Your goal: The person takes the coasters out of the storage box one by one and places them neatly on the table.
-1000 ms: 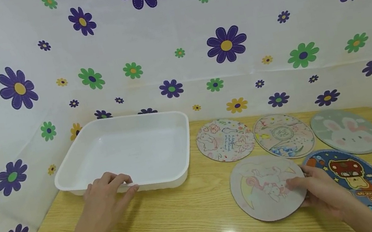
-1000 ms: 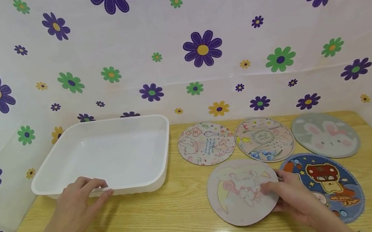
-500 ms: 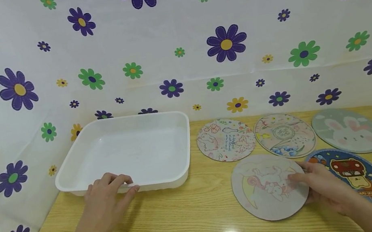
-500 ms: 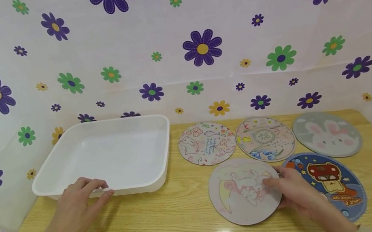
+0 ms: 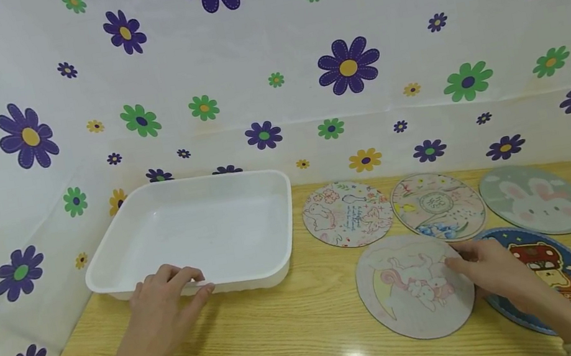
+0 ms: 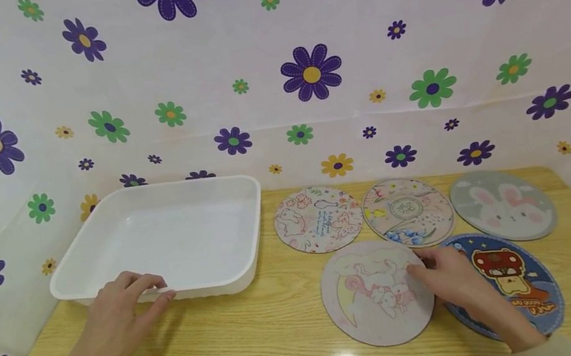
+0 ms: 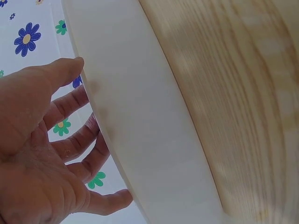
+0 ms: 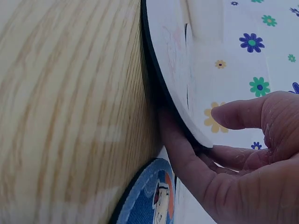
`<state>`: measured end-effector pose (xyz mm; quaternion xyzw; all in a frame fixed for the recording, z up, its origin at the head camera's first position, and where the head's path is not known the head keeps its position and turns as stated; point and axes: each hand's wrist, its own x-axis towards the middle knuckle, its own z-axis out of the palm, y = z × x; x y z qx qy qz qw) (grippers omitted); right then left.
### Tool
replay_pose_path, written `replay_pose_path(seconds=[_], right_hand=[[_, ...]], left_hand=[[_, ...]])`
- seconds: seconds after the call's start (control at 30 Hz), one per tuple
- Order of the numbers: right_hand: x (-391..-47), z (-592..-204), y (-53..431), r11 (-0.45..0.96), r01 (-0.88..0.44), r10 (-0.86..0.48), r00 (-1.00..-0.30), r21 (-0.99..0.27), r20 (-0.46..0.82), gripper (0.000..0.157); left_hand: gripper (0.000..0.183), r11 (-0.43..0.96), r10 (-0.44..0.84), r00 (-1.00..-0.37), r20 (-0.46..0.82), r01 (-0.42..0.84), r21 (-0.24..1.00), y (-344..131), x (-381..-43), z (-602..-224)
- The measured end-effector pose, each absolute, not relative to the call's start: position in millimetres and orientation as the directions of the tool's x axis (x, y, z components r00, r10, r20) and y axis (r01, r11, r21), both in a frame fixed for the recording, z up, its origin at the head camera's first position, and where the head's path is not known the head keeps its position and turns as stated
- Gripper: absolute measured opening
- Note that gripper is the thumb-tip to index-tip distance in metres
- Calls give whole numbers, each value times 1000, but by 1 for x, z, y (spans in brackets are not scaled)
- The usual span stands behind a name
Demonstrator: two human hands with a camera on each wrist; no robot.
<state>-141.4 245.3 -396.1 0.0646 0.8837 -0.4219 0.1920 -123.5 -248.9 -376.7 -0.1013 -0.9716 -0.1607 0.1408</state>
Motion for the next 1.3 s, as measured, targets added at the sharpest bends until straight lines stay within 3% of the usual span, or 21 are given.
replay_pose_path(seconds=[0.47,1.3], right_hand=[[-147,-393,251,784,100,-74,-965,-613,-252,49],[-151,-395,260,717,154,-99,-943,-679,-319,48]], left_hand=[[13,930,146,-942,302,235,283,-249,-122,-375],[13,929,140,-954,266,220,299,-248,-123,-372]])
